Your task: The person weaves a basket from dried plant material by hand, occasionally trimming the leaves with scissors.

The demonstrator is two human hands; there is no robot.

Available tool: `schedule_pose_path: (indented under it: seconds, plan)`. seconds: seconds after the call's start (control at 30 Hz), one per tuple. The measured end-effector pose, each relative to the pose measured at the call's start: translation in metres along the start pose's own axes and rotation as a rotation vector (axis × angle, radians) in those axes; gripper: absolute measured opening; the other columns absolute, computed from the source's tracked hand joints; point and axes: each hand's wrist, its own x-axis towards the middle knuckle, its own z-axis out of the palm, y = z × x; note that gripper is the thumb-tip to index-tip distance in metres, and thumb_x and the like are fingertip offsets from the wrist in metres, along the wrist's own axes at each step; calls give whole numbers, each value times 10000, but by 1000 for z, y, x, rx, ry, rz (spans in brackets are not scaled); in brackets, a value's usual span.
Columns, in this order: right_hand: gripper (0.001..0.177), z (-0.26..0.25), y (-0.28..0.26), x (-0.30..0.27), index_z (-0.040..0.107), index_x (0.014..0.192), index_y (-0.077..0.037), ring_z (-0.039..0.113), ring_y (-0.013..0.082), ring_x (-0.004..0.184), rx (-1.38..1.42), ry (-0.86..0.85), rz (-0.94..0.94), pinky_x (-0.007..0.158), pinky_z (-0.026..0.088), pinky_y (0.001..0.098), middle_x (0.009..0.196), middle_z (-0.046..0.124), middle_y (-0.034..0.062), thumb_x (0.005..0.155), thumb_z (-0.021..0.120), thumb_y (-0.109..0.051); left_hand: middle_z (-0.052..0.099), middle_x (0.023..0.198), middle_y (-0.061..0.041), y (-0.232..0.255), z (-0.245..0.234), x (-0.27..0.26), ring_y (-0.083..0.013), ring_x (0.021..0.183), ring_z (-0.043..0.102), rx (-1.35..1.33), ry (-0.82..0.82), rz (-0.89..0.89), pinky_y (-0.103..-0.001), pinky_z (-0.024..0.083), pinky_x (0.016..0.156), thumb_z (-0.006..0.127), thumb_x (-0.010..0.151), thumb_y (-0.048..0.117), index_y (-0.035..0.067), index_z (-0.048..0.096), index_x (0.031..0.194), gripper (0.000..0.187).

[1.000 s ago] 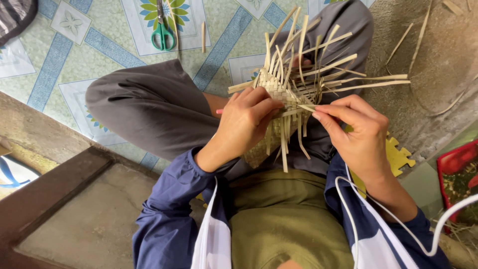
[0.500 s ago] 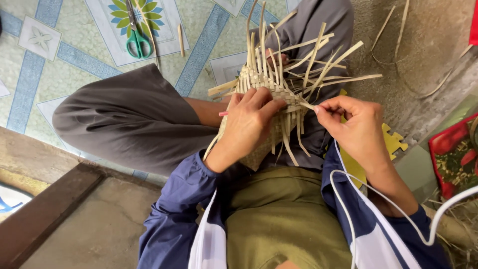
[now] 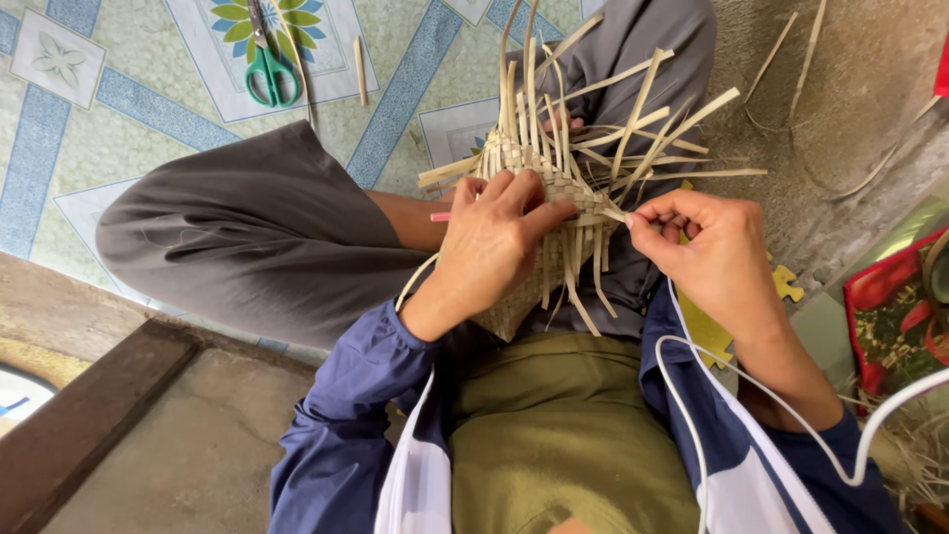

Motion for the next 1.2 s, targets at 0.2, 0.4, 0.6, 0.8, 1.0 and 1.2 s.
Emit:
schedule_pose_path:
  seconds: [0.2, 0.4, 0.6, 0.8, 1.0, 1.2]
  plan:
    - [58, 1, -2, 3, 779, 880, -76, 436, 112, 532, -11, -10, -4, 531, 416, 301, 545, 572, 67, 852, 823, -101, 483, 918, 14, -3, -2, 1, -206, 867, 534, 18, -11, 14, -409, 395, 831, 539, 998, 126, 276, 693, 1170, 276]
    - [58, 6, -3, 5, 776, 869, -80, 448, 116, 540, 8, -27, -28, 544, 427, 298, 549, 573, 59, 849, 820, -111, 467, 917, 14, -8, 0, -1, -204, 862, 517, 46, 22, 48, -409, 372, 837, 526, 1011, 166, 286, 682, 1174, 256]
    - [59, 0, -11, 5, 766, 880, -47, 537, 167, 567, -4, -49, -58, 583, 462, 320, 585, 595, 102, 857, 813, -73, 463, 903, 14, -5, -6, 0, -203, 848, 506, 42, 27, 54, -412, 365, 836, 523, 1018, 174, 277, 689, 1156, 239]
    - [28, 2, -11, 10, 782, 928, -70, 531, 212, 569, -2, -62, -140, 553, 432, 348, 611, 540, 111, 904, 782, -55, 493, 908, 15, -6, -14, 0, -203, 837, 542, 67, 5, 65, -389, 400, 815, 575, 1006, 168, 275, 686, 1150, 210]
    - [85, -4, -12, 6, 748, 962, -65, 441, 71, 639, 71, -142, -50, 618, 365, 241, 800, 649, -17, 997, 750, -142, 626, 980, -86, -43, -87, 8, -250, 816, 694, -241, -148, -66, -398, 560, 610, 593, 874, -142, 52, 732, 1072, 310]
    - [65, 5, -3, 8, 712, 992, -40, 559, 62, 766, 252, -41, -81, 722, 445, 201, 872, 685, 10, 1026, 733, -90, 693, 972, -155, -243, -43, 29, -275, 757, 719, 348, 97, -1185, -394, 615, 569, 658, 972, 37, 9, 658, 1032, 66]
